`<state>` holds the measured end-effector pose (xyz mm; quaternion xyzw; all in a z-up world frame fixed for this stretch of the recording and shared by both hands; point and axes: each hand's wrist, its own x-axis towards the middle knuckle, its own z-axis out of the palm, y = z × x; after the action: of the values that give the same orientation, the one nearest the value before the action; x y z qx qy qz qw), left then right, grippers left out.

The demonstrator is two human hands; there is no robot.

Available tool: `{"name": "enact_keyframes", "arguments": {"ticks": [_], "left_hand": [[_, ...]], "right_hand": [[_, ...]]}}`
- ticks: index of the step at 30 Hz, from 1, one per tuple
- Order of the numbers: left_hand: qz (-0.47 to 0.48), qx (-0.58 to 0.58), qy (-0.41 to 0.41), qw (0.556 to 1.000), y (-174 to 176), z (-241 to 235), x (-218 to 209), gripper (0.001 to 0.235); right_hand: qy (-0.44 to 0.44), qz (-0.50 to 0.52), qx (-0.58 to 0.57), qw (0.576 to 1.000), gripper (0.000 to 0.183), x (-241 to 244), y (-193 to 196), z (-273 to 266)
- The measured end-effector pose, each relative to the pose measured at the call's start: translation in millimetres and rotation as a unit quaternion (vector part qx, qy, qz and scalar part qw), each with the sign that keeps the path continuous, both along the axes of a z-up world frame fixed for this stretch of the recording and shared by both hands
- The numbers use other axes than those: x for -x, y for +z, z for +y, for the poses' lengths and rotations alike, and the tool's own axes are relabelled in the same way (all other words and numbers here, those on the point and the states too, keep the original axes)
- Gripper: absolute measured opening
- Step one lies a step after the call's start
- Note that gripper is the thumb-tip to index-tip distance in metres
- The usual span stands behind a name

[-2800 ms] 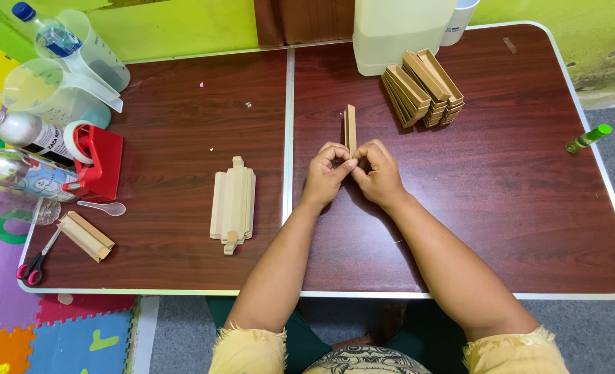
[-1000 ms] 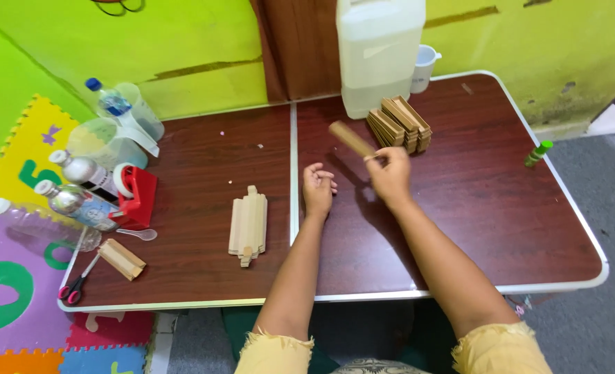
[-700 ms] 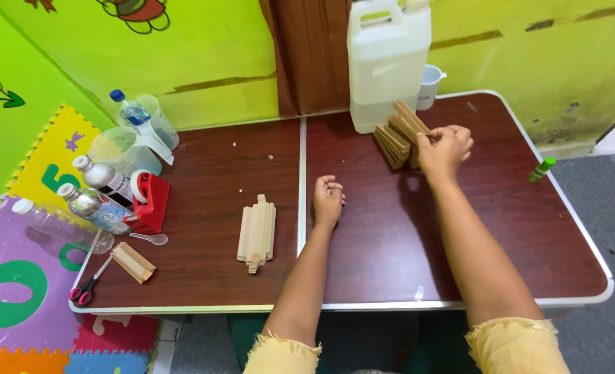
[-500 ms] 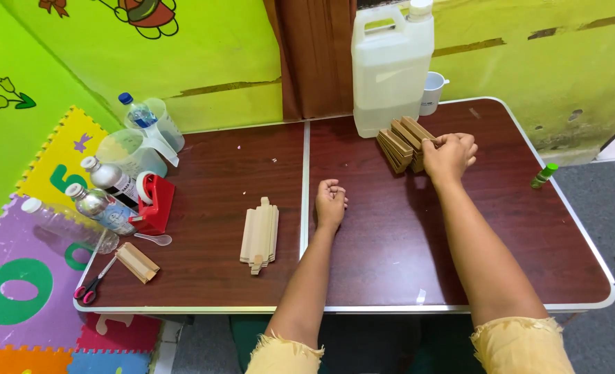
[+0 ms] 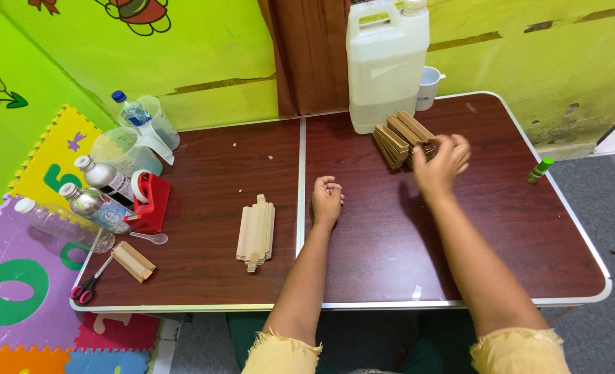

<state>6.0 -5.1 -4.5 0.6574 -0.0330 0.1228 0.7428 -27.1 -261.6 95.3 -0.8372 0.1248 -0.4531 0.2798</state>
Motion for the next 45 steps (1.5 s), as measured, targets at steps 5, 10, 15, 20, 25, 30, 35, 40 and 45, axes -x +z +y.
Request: {"name": "enact_keyframes", "arguments": {"ticks": [5, 10, 15, 20, 25, 30, 35, 40, 45], "left_hand": [[-0.001, -0.001, 0.0, 1.0, -2.6, -0.6, -2.2, 0.03], [-0.002, -0.007, 0.009, 1.0, -10.0, -1.1, -5.2, 0.03], [0.011, -0.005, 0.014, 1.0, -12.5, -1.3, -7.9, 0.031], [0.008, 0.016, 0.026, 1.0, -11.0, 1.6, -3.0, 0.028], [-0.015, 0.034, 0.053, 0.998, -11.9, 2.4, 11.9, 0.026], [-0.052, -0.178, 0.077, 0.98, 17.5, 18.1, 49.6, 0.022], [-0.116, -0.341, 0.148, 0.921, 60.6, 78.0, 95.5, 0.016], [0.085, -0.536, 0.249, 0.802, 48.3, 164.3, 110.8, 0.034], [0.135, -0.462, 0.227, 0.846, 42.4, 183.5, 123.0, 0.025]], "right_hand": [[0.141, -0.036, 0.08, 0.986, 0.041, 41.3, -27.8, 56.9], [0.28, 0.158, 0.066, 0.945, 0.057, 58.3, -35.0, 104.1], [0.283, 0.289, 0.073, 0.912, 0.055, 59.9, -50.4, 118.4], [0.27, 0.333, 0.155, 0.89, 0.047, 60.0, -53.1, 121.9], [0.269, 0.338, 0.183, 0.883, 0.041, 72.6, -39.0, 124.4], [0.267, 0.339, 0.165, 0.887, 0.041, 65.2, -41.9, 121.7], [0.27, 0.338, 0.14, 0.891, 0.04, 66.3, -36.7, 119.1], [0.279, 0.345, 0.117, 0.888, 0.039, 67.7, -33.2, 118.8], [0.286, 0.336, 0.105, 0.891, 0.036, 68.3, -35.3, 117.4]]}}
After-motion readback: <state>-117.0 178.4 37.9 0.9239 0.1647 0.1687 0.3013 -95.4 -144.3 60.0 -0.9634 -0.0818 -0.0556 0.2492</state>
